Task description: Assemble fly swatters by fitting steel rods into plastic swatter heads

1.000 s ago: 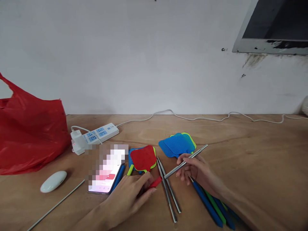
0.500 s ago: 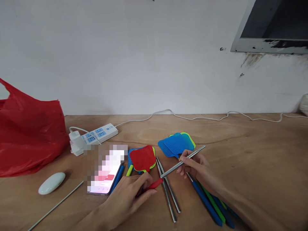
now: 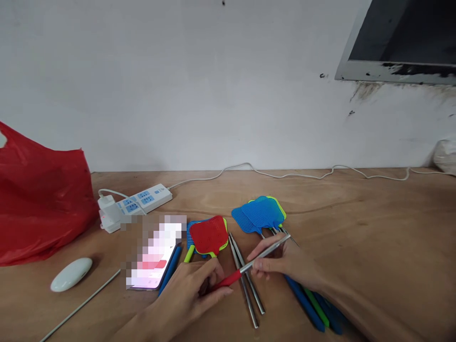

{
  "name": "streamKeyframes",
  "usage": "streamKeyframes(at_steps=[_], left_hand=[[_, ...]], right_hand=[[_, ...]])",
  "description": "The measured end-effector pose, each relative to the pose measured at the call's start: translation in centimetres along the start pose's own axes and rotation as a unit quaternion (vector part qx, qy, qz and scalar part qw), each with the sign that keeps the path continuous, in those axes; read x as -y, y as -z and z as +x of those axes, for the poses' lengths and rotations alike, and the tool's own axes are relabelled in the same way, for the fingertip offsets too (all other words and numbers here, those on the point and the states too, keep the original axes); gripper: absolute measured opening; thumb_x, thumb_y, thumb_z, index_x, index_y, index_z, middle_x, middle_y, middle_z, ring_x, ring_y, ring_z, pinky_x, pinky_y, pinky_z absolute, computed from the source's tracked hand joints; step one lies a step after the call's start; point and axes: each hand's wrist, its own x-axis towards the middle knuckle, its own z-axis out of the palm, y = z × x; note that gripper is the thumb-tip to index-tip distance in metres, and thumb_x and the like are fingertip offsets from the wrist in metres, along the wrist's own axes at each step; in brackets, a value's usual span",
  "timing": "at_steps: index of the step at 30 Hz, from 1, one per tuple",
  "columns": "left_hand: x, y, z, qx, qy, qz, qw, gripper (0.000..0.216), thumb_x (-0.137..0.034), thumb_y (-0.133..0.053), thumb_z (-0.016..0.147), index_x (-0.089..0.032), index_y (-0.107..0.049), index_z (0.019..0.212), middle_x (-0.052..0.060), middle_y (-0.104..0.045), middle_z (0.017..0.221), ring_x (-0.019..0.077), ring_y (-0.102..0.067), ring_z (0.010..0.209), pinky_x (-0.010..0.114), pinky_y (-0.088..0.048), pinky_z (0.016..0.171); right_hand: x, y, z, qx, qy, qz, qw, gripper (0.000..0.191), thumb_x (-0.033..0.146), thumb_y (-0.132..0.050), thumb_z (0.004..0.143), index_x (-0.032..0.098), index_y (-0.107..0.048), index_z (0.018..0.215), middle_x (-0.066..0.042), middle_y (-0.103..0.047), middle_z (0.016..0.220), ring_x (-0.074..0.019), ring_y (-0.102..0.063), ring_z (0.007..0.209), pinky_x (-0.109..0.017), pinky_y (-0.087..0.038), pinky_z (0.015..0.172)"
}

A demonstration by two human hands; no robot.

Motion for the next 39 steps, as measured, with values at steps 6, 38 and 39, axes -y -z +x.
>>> streamKeyframes(at_steps=[6,38,39], left_hand=[[-0.3,-0.3,0.0,-0.004,0.002,-0.025,1.0,0.026,-0.043,-0.062,0.094,-0.022,-0.053,0.082,-0.006,-0.053,0.065,0.0102,-0.047,0.052,0.02,-0.032,0.048],[2.0,0.8,0.3,-0.114,0.027,0.246,0.962,0.04,-0.032,-0.049,0.097,-0.013,-0.054,0.131,0.017,-0.062,0.133,0.0343,-0.059,0.119,0.055,-0.048,0.099],[2.2,0.7,0.3,-0.105,0.028,0.256,0.96,0.041,-0.034,-0.049,0.097,-0.012,-0.055,0.131,0.017,-0.063,0.132,0.0351,-0.059,0.12,0.056,-0.048,0.099]], right_hand=[[0.5,-0.4,-0.6,0.029,-0.041,-0.041,0.998,0.031,0.038,-0.088,0.061,0.018,-0.082,0.084,-0.005,-0.078,0.071,-0.0186,-0.072,0.066,-0.031,-0.06,0.066],[-0.7,1.3,0.7,-0.296,0.15,0.06,0.941,0.048,0.066,-0.068,0.077,0.021,-0.054,0.063,0.007,-0.041,0.05,-0.0079,-0.032,0.04,-0.022,-0.024,0.036],[-0.6,1.4,0.5,-0.317,0.169,0.029,0.933,0.048,0.066,-0.065,0.079,0.021,-0.053,0.063,0.006,-0.042,0.052,-0.0089,-0.032,0.042,-0.023,-0.025,0.037]])
